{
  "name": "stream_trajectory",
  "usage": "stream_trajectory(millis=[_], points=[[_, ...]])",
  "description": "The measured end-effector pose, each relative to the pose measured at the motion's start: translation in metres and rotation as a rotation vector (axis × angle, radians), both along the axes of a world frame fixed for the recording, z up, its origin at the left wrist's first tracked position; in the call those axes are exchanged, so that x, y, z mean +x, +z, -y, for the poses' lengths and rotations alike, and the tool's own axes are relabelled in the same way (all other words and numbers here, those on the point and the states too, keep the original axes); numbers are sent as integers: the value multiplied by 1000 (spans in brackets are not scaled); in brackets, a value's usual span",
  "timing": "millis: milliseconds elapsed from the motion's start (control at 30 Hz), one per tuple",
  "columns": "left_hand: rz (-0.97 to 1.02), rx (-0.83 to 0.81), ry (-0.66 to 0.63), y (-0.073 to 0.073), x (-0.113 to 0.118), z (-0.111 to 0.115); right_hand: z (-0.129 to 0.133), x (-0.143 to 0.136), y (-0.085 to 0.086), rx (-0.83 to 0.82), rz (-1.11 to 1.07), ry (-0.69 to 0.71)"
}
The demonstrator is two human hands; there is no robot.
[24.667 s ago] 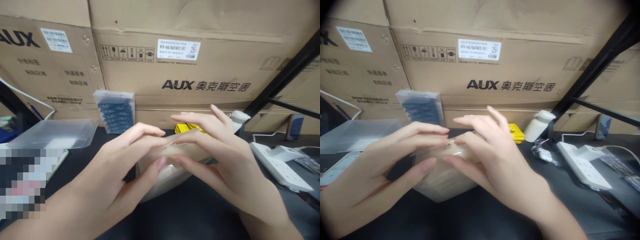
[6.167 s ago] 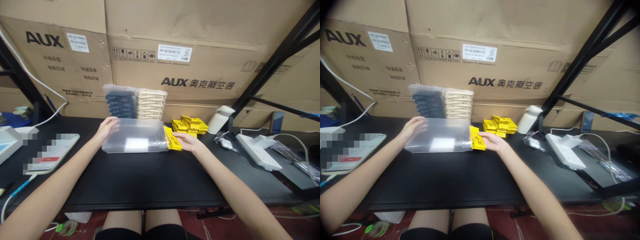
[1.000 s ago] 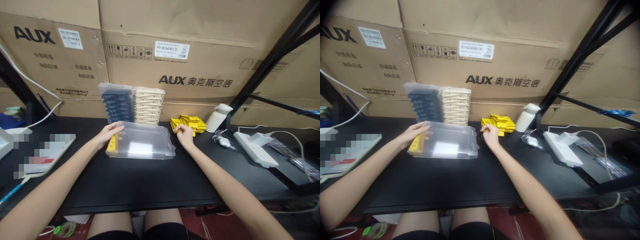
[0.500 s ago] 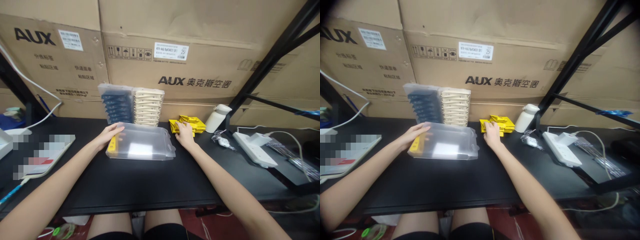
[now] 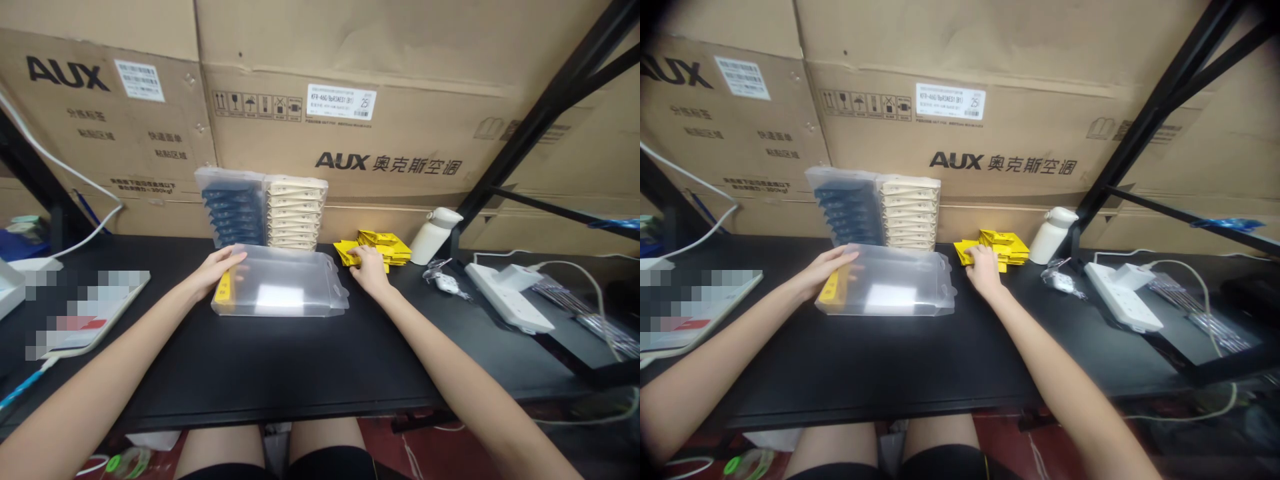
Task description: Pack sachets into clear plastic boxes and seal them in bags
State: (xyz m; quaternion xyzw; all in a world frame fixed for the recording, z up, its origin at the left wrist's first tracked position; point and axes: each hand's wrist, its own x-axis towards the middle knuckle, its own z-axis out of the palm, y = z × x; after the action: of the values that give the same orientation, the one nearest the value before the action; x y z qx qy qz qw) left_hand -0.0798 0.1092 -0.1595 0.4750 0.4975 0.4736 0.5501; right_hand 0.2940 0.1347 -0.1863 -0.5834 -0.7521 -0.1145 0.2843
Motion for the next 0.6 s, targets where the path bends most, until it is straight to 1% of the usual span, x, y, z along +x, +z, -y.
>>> stream_trajectory(millis=[133,267,367,433,500,600], points=[[-4,2,-10,0,-1,0,1,-1,3,57,-59,48],[7,7,10,0,-2,-1,7,-6,11,210,-194,93],[22,16,46,-1,-3,-4,16,-13,19,289,-339,55],[35,16,76,-1,-4,-5,22,-17,24,295,-431,-6],[48,18,100,-1,-4,-6,26,-20,26,264,-523,-48],[55,28,131,1,-5,-7,27,-21,28,187,-699,-21]])
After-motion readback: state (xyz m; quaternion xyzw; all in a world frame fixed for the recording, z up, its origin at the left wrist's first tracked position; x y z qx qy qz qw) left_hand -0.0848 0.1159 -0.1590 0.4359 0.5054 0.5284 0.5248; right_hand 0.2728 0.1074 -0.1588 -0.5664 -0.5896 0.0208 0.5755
